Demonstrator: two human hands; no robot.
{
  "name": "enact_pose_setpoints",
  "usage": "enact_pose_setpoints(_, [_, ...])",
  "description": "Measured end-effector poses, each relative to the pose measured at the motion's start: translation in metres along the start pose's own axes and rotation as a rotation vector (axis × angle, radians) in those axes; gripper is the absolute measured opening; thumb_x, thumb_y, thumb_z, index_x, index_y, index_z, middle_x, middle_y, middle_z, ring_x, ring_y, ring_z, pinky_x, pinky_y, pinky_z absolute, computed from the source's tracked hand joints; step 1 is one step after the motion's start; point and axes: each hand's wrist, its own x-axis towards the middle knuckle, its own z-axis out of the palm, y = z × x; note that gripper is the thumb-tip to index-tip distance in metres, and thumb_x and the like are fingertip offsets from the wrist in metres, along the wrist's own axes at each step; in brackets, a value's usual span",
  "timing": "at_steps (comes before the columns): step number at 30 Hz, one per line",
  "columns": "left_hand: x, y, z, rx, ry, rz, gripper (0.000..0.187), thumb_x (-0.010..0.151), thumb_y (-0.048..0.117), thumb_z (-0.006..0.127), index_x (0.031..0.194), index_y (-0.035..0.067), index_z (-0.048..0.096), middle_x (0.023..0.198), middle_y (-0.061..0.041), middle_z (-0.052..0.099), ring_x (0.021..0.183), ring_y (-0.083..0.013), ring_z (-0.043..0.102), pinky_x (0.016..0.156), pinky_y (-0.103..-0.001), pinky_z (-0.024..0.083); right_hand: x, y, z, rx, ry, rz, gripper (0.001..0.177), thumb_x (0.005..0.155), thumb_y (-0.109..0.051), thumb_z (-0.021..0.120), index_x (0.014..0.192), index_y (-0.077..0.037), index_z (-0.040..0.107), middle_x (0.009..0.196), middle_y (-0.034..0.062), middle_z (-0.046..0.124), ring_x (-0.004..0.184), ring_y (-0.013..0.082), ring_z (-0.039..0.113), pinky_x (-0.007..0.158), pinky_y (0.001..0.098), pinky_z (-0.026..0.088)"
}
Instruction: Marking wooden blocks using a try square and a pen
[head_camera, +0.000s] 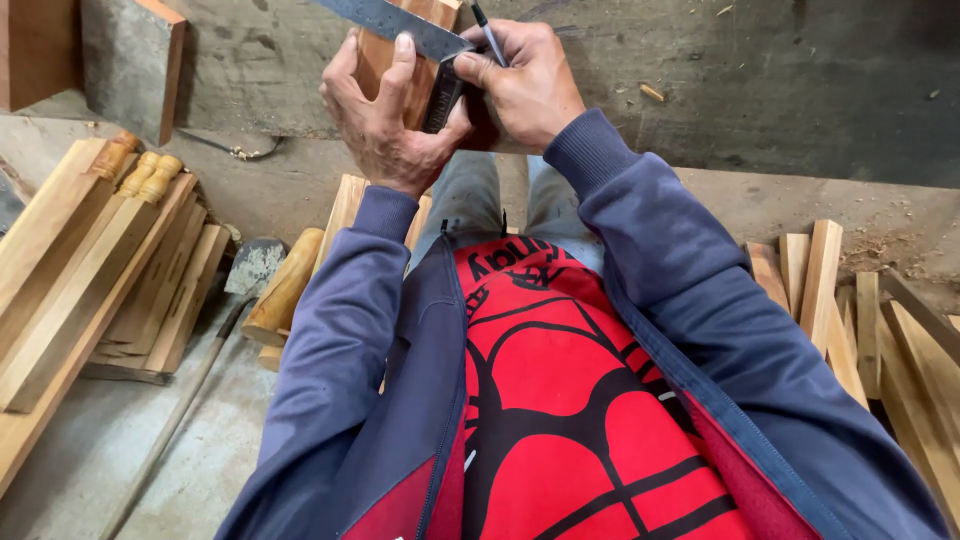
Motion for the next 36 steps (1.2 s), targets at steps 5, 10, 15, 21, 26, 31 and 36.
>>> enact_pose_setpoints(5, [-0.001,-0.0013,0.0002,-0.011,-0.004,-0.004,0.062,0.061,0.038,0.084,0.115,0.023,0.056,0.119,-0.017,0.041,0.108,-0.0335,0.05,0.091,-0.046,0.043,0.0006,0.0048,0.0008,0.013,-0.009,-0.028,0.007,0.079,-0.003,0.061,0.082,-0.008,0.065,0.072,-0.0055,0.059,0.066,0.0021,0.049,0.06,0.0199,0.043])
enact_pose_setpoints(10, [0.0009,-0.0014,0.0,-0.002,0.002,0.009,0.062,0.063,0.038,0.085,0.115,0.023,0.055,0.12,-0.017,0.041,0.107,-0.033,0.051,0.09,-0.045,0.044,0.0017,0.0032,0.0002,0.024,-0.008,0.006,0.006,0.08,-0.004,0.061,0.084,-0.008,0.065,0.072,-0.0052,0.06,0.065,0.0021,0.049,0.059,0.0195,0.044])
enact_pose_setpoints(15, [0.0014,-0.0021,0.0005,0.001,0.004,0.013,0.062,0.061,0.038,0.084,0.114,0.023,0.056,0.119,-0.017,0.041,0.107,-0.0328,0.05,0.09,-0.045,0.043,0.0019,0.0031,-0.0003,0.018,-0.003,-0.008,0.006,0.081,-0.003,0.061,0.084,-0.007,0.065,0.073,-0.0049,0.06,0.067,0.0022,0.051,0.061,0.0197,0.045])
enact_pose_setpoints(21, [-0.0002,-0.0022,-0.0003,0.002,-0.002,0.012,0.062,0.062,0.038,0.084,0.114,0.022,0.056,0.118,-0.017,0.041,0.108,-0.0327,0.05,0.091,-0.046,0.044,0.0007,0.0065,0.001,0.038,-0.007,-0.004,0.008,0.081,-0.003,0.061,0.085,-0.007,0.065,0.074,-0.0044,0.062,0.068,0.0023,0.052,0.062,0.0192,0.045])
enact_pose_setpoints(26, [-0.0004,-0.0047,0.001,0.007,-0.005,0.016,0.064,0.061,0.038,0.085,0.116,0.023,0.055,0.118,-0.016,0.041,0.107,-0.0321,0.05,0.09,-0.045,0.044,0.0008,0.0037,0.0006,0.038,-0.004,0.009,0.005,0.082,-0.004,0.061,0.083,-0.008,0.064,0.072,-0.0052,0.06,0.066,0.0021,0.051,0.06,0.0194,0.045])
enact_pose_setpoints(31, [-0.0011,-0.0054,0.002,0.02,0.001,0.009,0.065,0.061,0.04,0.085,0.116,0.025,0.055,0.12,-0.016,0.041,0.108,-0.032,0.05,0.091,-0.045,0.043,0.0009,0.0075,0.0008,0.037,0.003,-0.005,0.005,0.082,-0.004,0.062,0.083,-0.007,0.065,0.072,-0.0055,0.059,0.067,0.0018,0.049,0.06,0.0193,0.044])
enact_pose_setpoints(36, [-0.0017,-0.0067,0.0033,0.024,0.004,0.008,0.066,0.06,0.04,0.087,0.116,0.025,0.055,0.119,-0.016,0.041,0.108,-0.0319,0.05,0.091,-0.045,0.044,0.0001,0.006,0.0013,0.045,0.013,-0.003,0.005,0.082,-0.004,0.062,0.083,-0.007,0.065,0.07,-0.006,0.057,0.065,0.0018,0.048,0.058,0.0193,0.043])
